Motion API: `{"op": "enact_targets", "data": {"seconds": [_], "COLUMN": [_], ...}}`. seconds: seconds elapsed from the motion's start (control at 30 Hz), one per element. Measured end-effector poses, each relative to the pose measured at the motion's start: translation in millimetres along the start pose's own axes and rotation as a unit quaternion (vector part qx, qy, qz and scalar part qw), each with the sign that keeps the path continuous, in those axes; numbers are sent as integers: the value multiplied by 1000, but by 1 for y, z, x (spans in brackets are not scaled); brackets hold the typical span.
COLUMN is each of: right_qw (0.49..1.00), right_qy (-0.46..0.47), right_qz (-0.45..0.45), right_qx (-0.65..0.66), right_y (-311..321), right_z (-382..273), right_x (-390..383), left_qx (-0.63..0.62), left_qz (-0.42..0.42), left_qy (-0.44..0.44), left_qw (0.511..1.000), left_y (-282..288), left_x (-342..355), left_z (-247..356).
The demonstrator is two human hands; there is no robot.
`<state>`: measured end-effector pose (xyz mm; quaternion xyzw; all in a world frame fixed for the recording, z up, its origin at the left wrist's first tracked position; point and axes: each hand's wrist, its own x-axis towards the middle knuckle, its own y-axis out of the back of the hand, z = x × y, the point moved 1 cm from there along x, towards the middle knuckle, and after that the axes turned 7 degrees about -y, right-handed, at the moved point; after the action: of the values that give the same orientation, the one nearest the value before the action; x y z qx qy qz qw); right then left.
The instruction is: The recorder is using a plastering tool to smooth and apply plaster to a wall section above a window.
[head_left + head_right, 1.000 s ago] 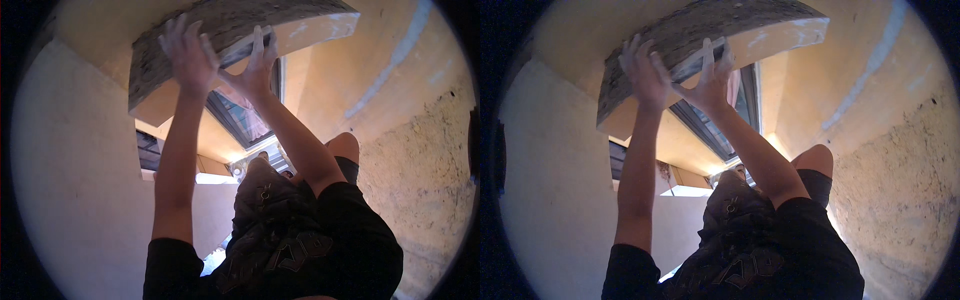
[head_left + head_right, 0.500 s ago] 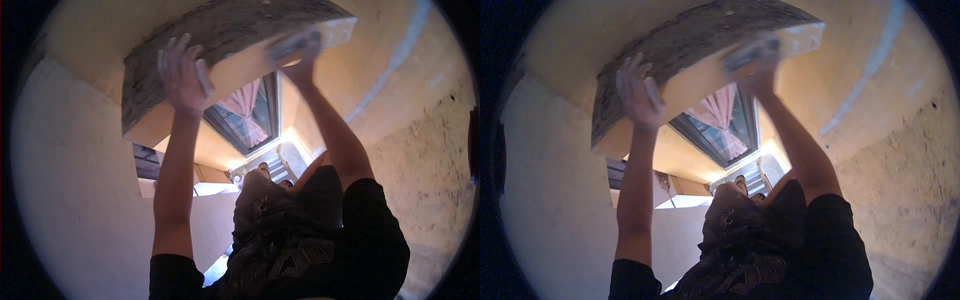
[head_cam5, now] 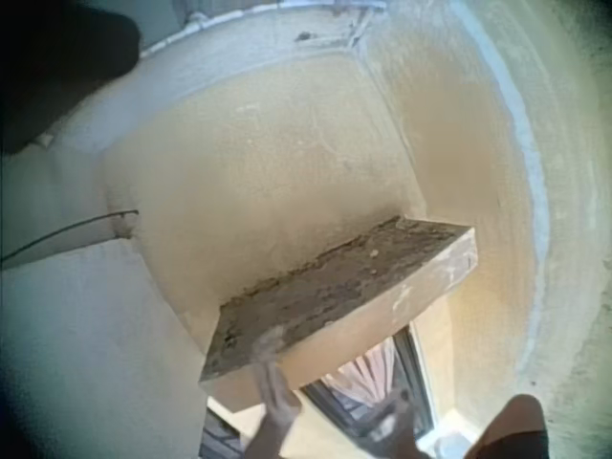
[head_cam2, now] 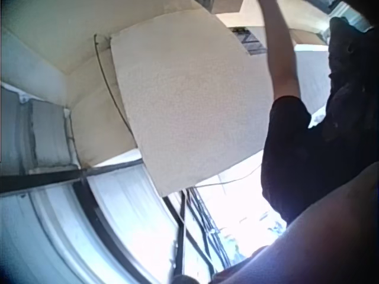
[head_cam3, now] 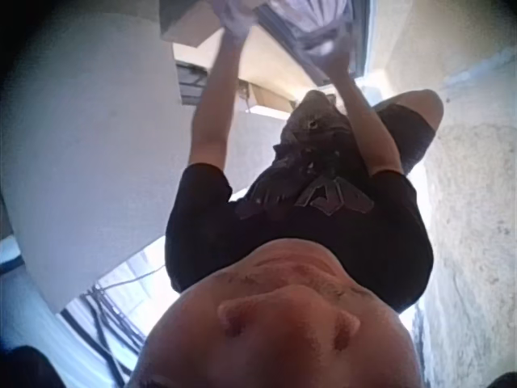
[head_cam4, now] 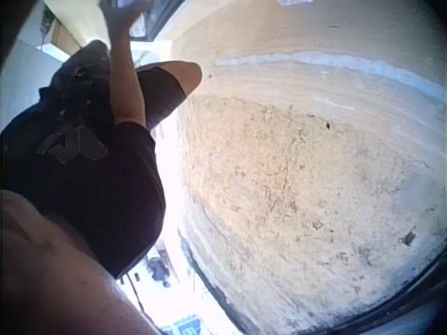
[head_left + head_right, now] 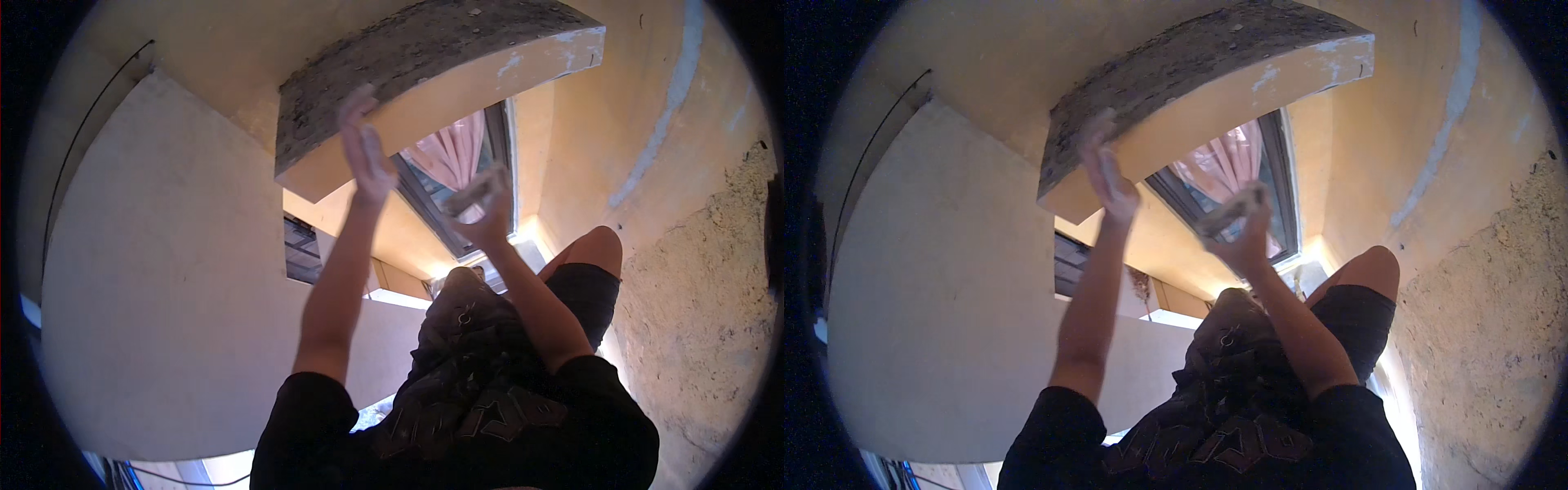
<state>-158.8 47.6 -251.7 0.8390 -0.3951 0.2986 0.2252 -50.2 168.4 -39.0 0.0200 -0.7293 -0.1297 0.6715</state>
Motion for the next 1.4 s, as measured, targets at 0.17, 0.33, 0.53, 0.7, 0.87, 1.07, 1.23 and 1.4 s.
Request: {"op": "enact_targets", "data": {"seconds": [0.17,0.33,0.53,0.7,0.87,1.07,1.23,1.4], "right_qw": [984,968,957,941,937,918,912,914], "right_qy": [-158,-202,-269,-330,-310,-353,-364,-382], "right_qz": [65,86,96,54,50,58,51,60], "right_qx": [-51,-120,-50,49,153,171,184,120], "right_y": [64,96,86,74,69,75,79,89], "right_z": [26,92,114,118,123,127,108,120], "right_x": [-24,-38,-40,-44,-39,-37,-33,-33], "left_qx": [-74,214,388,367,322,336,419,344], "left_qz": [-96,-176,-157,-210,-251,-225,-282,-314], "left_qy": [224,160,200,217,232,130,46,74], "left_qw": [967,947,886,880,883,905,862,882], "left_y": [-80,-124,-138,-168,-181,-186,-193,-205], "left_x": [-79,-68,-62,-81,-88,-54,-58,-83], "left_z": [60,55,12,22,33,29,-8,11]}}
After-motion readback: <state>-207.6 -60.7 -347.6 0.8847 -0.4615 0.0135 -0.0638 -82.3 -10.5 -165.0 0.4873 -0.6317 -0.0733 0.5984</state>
